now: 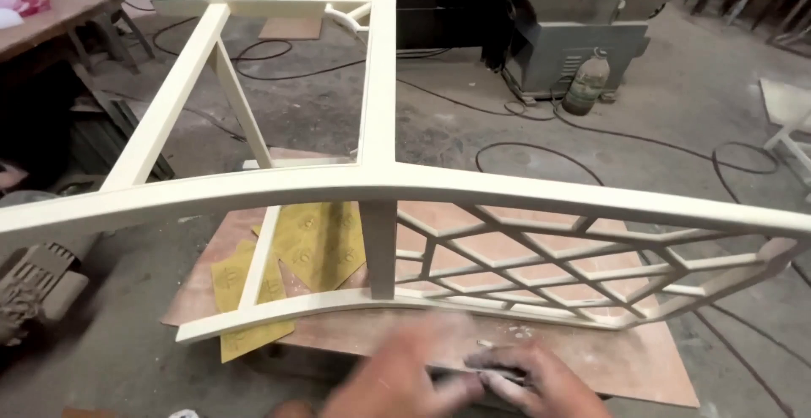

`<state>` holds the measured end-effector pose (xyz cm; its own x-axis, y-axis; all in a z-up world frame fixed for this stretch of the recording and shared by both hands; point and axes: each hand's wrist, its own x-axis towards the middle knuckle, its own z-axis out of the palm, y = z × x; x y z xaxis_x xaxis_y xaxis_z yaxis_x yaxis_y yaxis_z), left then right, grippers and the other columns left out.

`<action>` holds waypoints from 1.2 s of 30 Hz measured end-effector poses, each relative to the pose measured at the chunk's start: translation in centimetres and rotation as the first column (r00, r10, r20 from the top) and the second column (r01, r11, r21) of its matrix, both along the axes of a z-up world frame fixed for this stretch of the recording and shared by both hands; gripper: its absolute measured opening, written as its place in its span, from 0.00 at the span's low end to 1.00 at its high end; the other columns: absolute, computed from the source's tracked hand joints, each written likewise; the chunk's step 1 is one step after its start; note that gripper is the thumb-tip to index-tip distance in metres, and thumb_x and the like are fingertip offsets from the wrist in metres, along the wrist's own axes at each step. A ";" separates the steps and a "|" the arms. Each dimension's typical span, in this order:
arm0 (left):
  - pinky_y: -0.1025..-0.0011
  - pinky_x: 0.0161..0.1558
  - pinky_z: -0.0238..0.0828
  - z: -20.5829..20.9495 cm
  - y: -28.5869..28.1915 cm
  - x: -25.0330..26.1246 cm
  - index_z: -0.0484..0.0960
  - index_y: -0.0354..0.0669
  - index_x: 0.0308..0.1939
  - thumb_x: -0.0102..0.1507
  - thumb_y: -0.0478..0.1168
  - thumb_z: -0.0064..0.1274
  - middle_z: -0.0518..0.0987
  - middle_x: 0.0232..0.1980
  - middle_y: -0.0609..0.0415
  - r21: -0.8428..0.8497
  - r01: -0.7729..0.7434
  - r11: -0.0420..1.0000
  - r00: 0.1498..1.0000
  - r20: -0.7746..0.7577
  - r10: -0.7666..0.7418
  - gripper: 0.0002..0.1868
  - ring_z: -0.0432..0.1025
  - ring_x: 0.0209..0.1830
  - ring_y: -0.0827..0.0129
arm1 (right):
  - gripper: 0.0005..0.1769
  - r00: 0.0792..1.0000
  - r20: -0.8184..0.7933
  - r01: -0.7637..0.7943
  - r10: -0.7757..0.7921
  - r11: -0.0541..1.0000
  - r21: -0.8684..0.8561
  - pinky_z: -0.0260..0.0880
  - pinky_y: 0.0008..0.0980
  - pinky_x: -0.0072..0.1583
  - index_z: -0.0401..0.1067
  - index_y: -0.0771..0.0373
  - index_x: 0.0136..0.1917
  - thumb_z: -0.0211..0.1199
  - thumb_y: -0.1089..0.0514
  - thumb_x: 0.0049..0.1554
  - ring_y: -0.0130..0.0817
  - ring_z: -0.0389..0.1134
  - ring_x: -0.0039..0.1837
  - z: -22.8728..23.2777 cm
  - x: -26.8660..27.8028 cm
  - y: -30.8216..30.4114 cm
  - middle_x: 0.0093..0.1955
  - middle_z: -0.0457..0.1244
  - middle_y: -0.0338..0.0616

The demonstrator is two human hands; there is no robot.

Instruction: Sanding the wooden lattice of a chair backrest to prepare it for finishing.

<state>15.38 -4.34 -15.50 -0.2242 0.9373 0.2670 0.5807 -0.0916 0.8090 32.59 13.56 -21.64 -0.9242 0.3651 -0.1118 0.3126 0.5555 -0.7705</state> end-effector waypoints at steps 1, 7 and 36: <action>0.65 0.68 0.60 -3.2 0.9 0.6 0.79 0.41 0.62 0.60 0.57 0.62 0.80 0.65 0.48 0.009 -0.010 1.000 1.000 0.003 0.009 0.32 0.72 0.69 0.61 | 0.17 1.000 0.003 -0.010 0.009 1.000 0.009 0.74 0.20 0.63 0.85 0.48 0.57 0.66 0.47 0.56 0.16 0.79 0.62 0.7 0.1 0.7 0.58 0.79 0.25; 0.81 0.39 0.77 -4.6 1.9 2.2 0.83 0.44 0.37 0.68 0.38 0.58 0.85 0.30 0.57 -0.130 0.101 0.986 0.910 0.413 -0.039 0.05 0.81 0.30 0.78 | 0.13 0.994 -0.070 -0.090 0.089 0.996 -0.017 0.63 0.26 0.40 0.79 0.57 0.32 0.73 0.52 0.56 0.22 0.65 0.35 3.4 0.7 3.9 0.29 0.68 0.31; 0.39 0.26 0.65 -1.2 12.2 3.7 0.46 0.42 0.79 0.63 0.34 0.37 0.42 0.85 0.42 -0.037 -0.418 0.908 0.891 -0.209 0.402 0.39 0.72 0.28 0.30 | 0.38 0.766 0.165 0.461 -0.621 0.710 0.532 0.60 0.45 0.71 0.76 0.63 0.68 0.61 0.34 0.57 0.50 0.64 0.73 20.1 -1.6 18.0 0.75 0.63 0.45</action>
<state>19.06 7.85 -16.72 -0.5450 0.7928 0.2728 0.6974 0.2480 0.6725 30.94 31.57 -1.56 -0.4899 0.8702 -0.0513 0.8405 0.4559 -0.2928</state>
